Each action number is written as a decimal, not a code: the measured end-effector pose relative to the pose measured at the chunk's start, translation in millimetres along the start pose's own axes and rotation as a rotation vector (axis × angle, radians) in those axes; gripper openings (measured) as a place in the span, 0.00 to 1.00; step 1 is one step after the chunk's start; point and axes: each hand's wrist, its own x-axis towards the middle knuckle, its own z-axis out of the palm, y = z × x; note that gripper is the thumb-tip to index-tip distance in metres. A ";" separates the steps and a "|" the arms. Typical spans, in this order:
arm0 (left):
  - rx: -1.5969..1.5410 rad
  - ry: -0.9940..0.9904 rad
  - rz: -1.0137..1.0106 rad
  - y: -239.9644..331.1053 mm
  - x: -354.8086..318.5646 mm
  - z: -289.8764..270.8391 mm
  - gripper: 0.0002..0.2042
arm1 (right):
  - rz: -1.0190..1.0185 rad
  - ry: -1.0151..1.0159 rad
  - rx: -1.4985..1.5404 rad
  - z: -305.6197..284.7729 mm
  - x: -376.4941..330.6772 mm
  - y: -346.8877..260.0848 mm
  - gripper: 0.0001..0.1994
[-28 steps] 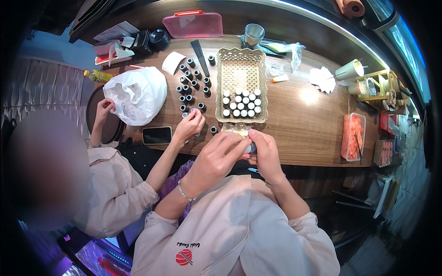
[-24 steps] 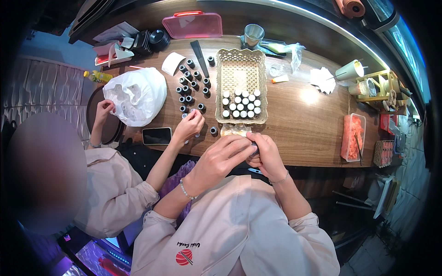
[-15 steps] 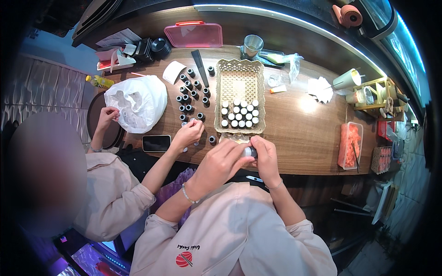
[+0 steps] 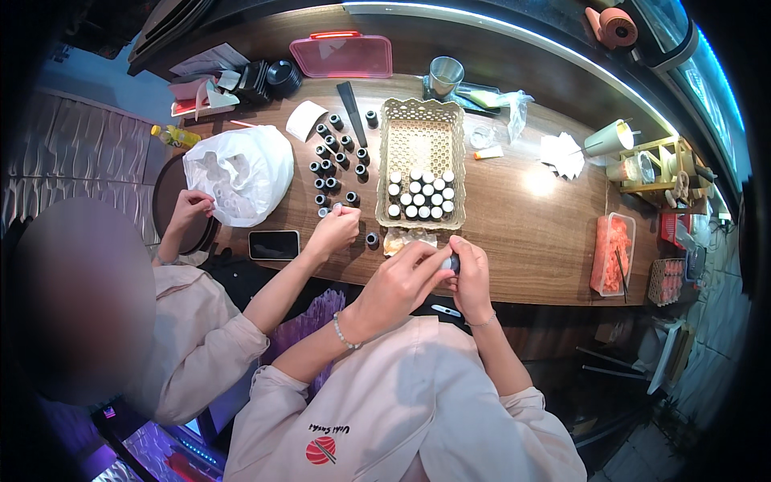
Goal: The person repeatedly picks small cylindrical containers from a tray, opens them, and places the caps and bodies into a white plastic bag. A coworker across the table also handles similar containers and a bag. The person continues this repetitive assembly and packing process throughout the clip.
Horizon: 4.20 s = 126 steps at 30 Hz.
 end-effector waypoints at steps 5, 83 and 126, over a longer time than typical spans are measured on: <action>0.059 -0.017 0.227 -18.2 -0.8 1.8 0.24 | 0.120 0.005 0.054 -0.5 -0.1 1.7 0.16; 0.344 0.176 -0.823 -185.9 -133.9 21.0 0.16 | -0.109 -0.053 -0.509 -17.6 33.9 -1.8 0.12; 0.659 0.331 -0.494 -218.4 -39.8 8.0 0.23 | -0.058 -0.065 -0.655 -33.9 44.3 2.8 0.09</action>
